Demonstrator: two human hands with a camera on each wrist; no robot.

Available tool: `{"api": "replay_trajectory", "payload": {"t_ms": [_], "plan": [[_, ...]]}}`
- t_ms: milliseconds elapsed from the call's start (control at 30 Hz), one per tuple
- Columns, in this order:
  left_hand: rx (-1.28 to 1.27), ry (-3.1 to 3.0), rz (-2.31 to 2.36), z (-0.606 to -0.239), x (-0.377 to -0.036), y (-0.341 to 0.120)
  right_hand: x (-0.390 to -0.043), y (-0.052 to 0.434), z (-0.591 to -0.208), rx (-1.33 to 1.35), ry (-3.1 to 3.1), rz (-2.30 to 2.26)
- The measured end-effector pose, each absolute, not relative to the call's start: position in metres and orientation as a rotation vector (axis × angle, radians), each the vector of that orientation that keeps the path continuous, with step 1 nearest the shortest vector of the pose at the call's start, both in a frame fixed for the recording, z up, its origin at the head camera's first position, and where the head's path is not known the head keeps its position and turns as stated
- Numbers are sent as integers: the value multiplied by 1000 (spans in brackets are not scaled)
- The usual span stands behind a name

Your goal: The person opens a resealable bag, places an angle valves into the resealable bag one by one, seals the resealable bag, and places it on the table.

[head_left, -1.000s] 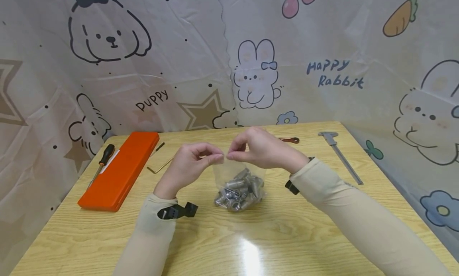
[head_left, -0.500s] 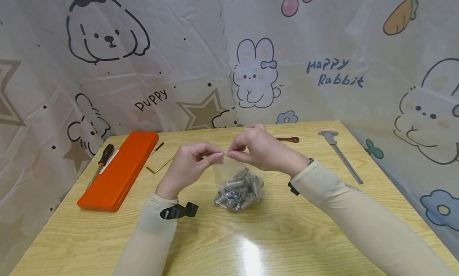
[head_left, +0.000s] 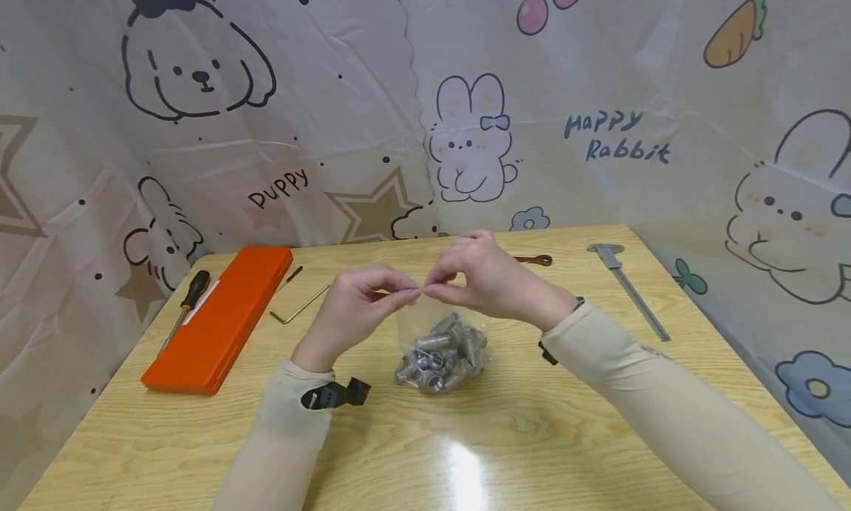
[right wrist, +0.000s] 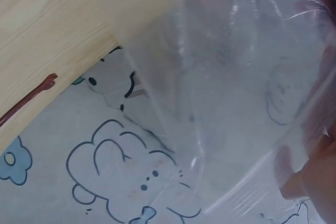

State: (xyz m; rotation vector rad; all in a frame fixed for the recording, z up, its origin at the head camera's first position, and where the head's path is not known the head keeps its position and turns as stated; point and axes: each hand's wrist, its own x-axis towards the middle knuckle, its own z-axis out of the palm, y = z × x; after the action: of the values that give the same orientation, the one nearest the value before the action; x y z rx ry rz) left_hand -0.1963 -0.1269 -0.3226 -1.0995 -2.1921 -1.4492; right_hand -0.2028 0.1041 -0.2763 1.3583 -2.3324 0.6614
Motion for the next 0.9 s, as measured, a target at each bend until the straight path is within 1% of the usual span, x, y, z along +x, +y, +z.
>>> {"api": "replay_trajectory", "payload": {"t_ms": [267,600,900], "plan": [[-1073,-2139,-1379,-325,-197,-128,-207,113,-281,1329,-2307,679],[-1144,-2043,-1453,-321,-197,-130,-204,116,-276,1325,-2290,701],[-1092,-2069,-1464,-322,-198,-134,-209,125,-279,1293,-2320,746]]}}
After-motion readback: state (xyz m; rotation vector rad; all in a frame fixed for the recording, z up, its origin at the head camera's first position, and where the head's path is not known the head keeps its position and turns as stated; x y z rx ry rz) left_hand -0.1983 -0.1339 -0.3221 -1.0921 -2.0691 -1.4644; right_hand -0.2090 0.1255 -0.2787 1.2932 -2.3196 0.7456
